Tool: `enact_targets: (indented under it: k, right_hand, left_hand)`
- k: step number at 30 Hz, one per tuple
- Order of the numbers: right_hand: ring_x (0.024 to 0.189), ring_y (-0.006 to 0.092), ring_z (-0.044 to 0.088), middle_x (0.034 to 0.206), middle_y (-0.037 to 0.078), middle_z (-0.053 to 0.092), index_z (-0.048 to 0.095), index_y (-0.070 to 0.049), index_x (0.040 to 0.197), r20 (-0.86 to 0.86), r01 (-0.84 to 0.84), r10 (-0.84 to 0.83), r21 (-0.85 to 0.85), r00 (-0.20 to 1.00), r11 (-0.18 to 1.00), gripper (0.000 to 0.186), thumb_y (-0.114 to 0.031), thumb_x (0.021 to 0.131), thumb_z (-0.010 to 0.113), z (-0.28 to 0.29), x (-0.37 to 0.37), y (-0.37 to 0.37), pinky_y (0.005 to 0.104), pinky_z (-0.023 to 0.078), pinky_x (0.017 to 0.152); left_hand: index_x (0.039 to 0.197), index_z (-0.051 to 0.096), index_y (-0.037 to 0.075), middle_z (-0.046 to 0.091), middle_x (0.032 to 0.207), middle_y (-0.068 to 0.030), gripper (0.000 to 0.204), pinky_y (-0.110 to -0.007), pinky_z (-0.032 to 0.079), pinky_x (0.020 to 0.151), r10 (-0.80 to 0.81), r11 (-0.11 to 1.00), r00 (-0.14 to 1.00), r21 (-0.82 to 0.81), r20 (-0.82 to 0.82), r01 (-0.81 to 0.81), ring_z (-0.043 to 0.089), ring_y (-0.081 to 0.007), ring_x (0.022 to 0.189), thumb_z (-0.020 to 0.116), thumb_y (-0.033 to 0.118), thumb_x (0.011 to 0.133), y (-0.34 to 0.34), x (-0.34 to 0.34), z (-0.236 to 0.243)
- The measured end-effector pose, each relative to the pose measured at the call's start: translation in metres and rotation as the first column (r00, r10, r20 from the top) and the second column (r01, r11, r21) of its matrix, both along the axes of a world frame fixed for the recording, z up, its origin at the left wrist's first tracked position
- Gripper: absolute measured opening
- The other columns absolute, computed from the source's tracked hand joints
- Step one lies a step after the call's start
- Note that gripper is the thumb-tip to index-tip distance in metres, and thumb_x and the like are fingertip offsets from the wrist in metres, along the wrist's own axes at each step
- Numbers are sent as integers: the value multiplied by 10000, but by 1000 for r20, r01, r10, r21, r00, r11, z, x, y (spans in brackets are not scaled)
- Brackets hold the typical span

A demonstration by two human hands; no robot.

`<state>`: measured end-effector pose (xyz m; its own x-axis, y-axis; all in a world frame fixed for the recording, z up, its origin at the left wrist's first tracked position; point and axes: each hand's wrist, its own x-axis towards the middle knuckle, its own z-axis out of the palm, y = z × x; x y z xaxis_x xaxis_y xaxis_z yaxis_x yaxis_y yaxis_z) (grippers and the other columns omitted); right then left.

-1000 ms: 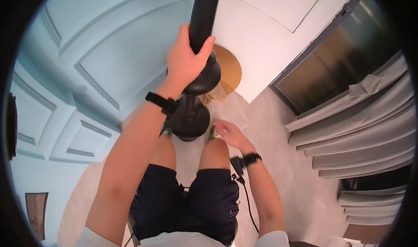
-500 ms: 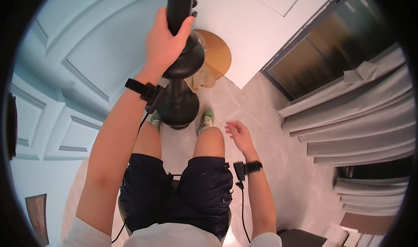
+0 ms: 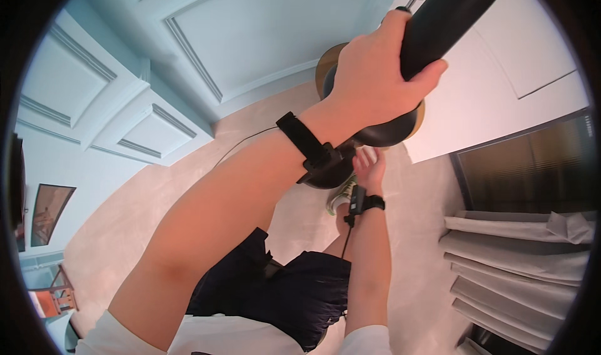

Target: The recorder is repairing or assembling a standing lamp, specifically focusing on the cord and base assembly.

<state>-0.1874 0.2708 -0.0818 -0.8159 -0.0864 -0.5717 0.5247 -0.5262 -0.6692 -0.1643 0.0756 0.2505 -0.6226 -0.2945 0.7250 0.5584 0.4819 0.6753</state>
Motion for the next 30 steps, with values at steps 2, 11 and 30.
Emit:
enact_targets:
  k: [2, 11, 30]
  right_hand:
    - [1283, 320, 567, 1496, 153, 465, 464, -154, 1470, -5, 28, -28, -12, 1000, 1000, 544, -466, 1030, 534, 13, -7, -13, 487, 539, 979]
    - [1338, 390, 519, 1504, 216, 462, 496, -33, 1428, 77, 229, -219, -476, 973, 849, 561, -399, 1003, 495, 32, -19, -48, 545, 441, 1136]
    - [1157, 225, 633, 1226, 77, 695, 672, -111, 1234, -365, 237, -301, -211, 881, 948, 217, -215, 1055, 608, 163, 183, 204, 408, 479, 1048]
  left_hand:
    - [1235, 529, 32, 720, 800, -149, 599, -482, 555, 654, 29, 998, 999, -49, -17, -30, 712, -395, 708, 809, 385, 841, 1, 0, 0]
    - [1153, 538, 18, 698, 813, -197, 421, -440, 564, 628, -64, 998, 986, -16, 153, 67, 722, -380, 720, 754, 292, 916, -8, 23, 27]
    - [1228, 512, -5, 716, 958, -253, 469, -501, 560, 795, -266, 964, 926, 90, 268, 251, 725, -435, 890, 691, 343, 969, -6, 37, 32]
